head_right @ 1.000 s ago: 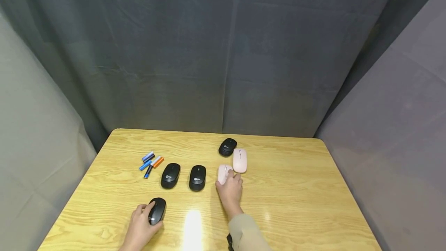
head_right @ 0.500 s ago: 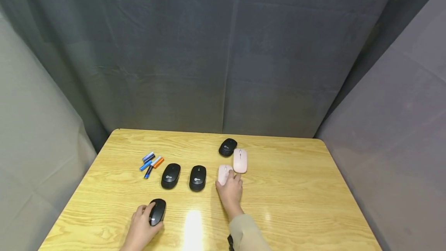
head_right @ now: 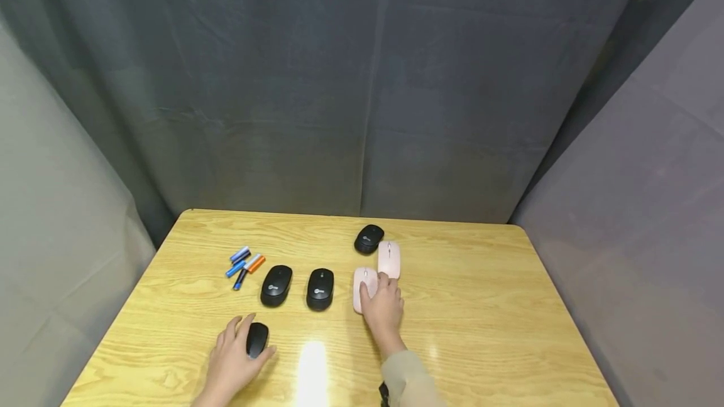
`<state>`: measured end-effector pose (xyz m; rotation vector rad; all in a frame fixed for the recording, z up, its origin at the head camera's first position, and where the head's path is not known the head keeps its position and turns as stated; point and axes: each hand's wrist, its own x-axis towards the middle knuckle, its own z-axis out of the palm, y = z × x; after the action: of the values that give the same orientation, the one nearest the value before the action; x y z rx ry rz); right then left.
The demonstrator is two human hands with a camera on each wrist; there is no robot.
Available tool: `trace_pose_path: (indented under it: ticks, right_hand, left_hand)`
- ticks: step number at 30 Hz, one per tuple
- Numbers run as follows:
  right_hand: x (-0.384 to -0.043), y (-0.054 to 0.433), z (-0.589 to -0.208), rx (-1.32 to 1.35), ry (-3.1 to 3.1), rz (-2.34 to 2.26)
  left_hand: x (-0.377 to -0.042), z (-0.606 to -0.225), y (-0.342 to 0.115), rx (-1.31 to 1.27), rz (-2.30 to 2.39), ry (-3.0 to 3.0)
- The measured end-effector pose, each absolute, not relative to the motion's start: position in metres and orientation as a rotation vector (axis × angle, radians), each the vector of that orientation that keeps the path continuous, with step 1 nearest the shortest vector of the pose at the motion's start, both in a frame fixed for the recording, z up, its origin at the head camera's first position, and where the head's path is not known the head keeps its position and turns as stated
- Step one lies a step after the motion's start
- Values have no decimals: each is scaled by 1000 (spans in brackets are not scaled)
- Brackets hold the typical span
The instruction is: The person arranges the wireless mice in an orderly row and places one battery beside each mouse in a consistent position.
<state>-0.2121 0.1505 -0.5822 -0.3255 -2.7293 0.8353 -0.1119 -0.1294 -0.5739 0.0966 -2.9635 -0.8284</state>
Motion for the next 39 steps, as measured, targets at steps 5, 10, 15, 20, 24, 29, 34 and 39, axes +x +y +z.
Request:
trace_pose_path:
  ticks: [5,10,15,20,24,29,34,39]
  right_hand:
    - [-219,165,-580,-322,-2659,864]
    - [-223,176,-580,-327,-2630,868]
    - [-227,183,-581,-345,-2638,876]
    - [-230,188,-583,-377,-2669,912]
    - [-233,190,-583,-390,-2698,942]
    - [-238,191,-583,-410,-2704,966]
    - [-241,189,-581,-411,-2712,1015]
    - [-245,186,-578,-438,-2726,1034]
  left_hand:
    - [-136,-558,-112,-43,-784,-2871]
    - [-169,-543,-91,-201,-762,-2770]
    - [-209,-535,-68,-293,-758,-2764]
    - [-243,-532,-44,-353,-747,-2789]
    - [-265,-532,-25,-410,-730,-2796]
    - [-283,-533,-1,-502,-722,-2821]
    - [-297,-530,18,-551,-662,-2864]
    - [-307,-530,31,-540,-593,-2927]
